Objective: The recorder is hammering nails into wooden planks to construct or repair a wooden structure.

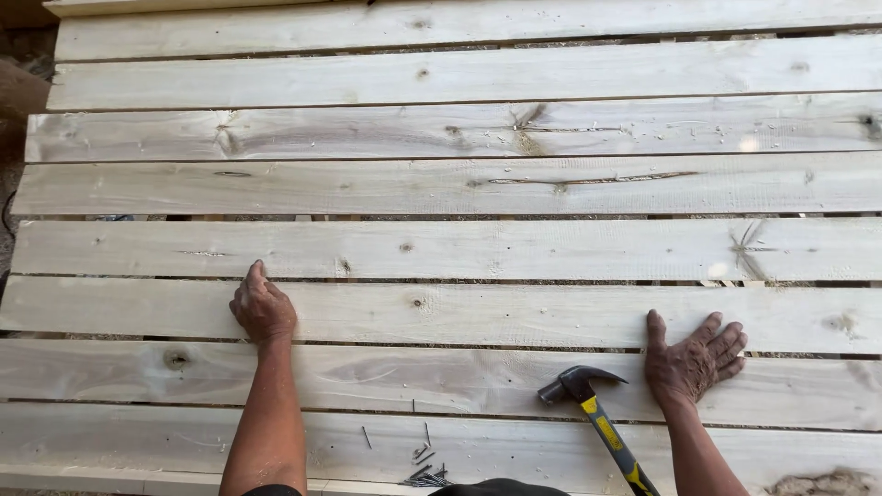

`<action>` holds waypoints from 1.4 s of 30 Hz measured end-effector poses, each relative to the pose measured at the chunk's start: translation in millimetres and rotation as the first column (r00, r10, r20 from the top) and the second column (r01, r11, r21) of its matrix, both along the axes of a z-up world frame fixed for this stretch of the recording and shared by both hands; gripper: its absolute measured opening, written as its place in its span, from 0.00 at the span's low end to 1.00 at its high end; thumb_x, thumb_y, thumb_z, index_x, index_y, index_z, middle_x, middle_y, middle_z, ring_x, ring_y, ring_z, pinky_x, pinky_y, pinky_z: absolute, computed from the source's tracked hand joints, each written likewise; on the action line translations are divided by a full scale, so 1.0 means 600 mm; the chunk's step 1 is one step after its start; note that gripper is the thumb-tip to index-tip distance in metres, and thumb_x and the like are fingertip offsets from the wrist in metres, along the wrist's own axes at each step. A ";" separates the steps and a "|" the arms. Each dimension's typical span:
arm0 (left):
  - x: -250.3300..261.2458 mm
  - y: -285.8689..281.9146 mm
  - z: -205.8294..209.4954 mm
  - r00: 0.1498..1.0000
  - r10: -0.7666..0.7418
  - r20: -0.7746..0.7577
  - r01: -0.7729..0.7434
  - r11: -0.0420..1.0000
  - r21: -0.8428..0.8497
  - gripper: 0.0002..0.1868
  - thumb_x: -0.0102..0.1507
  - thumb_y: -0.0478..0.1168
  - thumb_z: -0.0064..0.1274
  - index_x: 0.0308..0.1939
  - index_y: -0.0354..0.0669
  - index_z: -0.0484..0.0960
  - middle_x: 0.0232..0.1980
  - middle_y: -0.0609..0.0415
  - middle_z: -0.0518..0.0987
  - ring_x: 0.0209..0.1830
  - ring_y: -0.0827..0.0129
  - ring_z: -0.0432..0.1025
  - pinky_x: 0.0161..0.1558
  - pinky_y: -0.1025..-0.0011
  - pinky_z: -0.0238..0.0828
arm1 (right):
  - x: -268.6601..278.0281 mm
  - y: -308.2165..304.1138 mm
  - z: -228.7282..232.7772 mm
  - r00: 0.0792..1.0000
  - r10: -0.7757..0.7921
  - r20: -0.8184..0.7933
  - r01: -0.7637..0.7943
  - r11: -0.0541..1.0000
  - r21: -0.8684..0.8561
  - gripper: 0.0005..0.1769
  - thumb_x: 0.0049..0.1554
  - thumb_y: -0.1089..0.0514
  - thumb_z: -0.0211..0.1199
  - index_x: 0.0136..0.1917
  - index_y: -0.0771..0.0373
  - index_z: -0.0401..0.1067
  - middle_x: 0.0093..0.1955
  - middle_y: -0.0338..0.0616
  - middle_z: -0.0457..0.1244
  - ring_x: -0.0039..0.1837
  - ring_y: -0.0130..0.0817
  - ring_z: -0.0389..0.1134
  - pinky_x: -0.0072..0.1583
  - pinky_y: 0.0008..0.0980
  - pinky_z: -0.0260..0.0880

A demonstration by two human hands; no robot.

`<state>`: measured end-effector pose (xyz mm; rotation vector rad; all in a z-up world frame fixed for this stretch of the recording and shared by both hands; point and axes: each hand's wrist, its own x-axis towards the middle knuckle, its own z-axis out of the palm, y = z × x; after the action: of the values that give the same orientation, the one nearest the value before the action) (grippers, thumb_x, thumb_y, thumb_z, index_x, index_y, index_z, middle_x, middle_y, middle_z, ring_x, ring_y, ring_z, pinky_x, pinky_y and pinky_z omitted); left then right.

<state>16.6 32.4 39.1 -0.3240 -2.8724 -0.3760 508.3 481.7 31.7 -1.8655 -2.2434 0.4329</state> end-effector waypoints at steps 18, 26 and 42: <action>-0.007 -0.019 0.000 0.996 0.019 -0.085 -0.016 0.999 0.039 0.21 0.66 0.35 0.49 0.64 0.43 0.78 0.58 0.44 0.81 0.57 0.48 0.73 0.58 0.50 0.66 | -0.003 0.016 -0.043 0.997 0.078 0.014 -0.079 0.996 0.038 0.66 0.59 0.18 0.48 0.84 0.77 0.41 0.84 0.78 0.32 0.85 0.67 0.25 0.76 0.68 0.19; 0.003 -0.001 -0.004 0.998 -0.011 -0.055 0.014 0.999 0.044 0.18 0.70 0.34 0.46 0.64 0.45 0.78 0.58 0.47 0.82 0.58 0.51 0.75 0.60 0.51 0.66 | 0.023 0.009 -0.032 0.999 0.031 0.010 -0.032 0.998 0.063 0.65 0.58 0.17 0.49 0.83 0.74 0.44 0.84 0.75 0.34 0.85 0.65 0.25 0.78 0.67 0.20; 0.106 0.529 -0.010 0.842 -0.524 -0.131 0.537 0.786 0.306 0.24 0.63 0.31 0.45 0.63 0.46 0.80 0.47 0.46 0.83 0.46 0.55 0.74 0.52 0.56 0.69 | -0.625 0.247 0.037 0.430 0.899 -0.082 -0.869 0.436 0.234 0.40 0.58 0.36 0.67 0.72 0.66 0.68 0.75 0.61 0.58 0.77 0.58 0.55 0.75 0.54 0.55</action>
<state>80.1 349.7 32.9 -1.0667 -2.5601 -0.9266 133.1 629.7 53.7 -0.3223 -2.8231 0.5116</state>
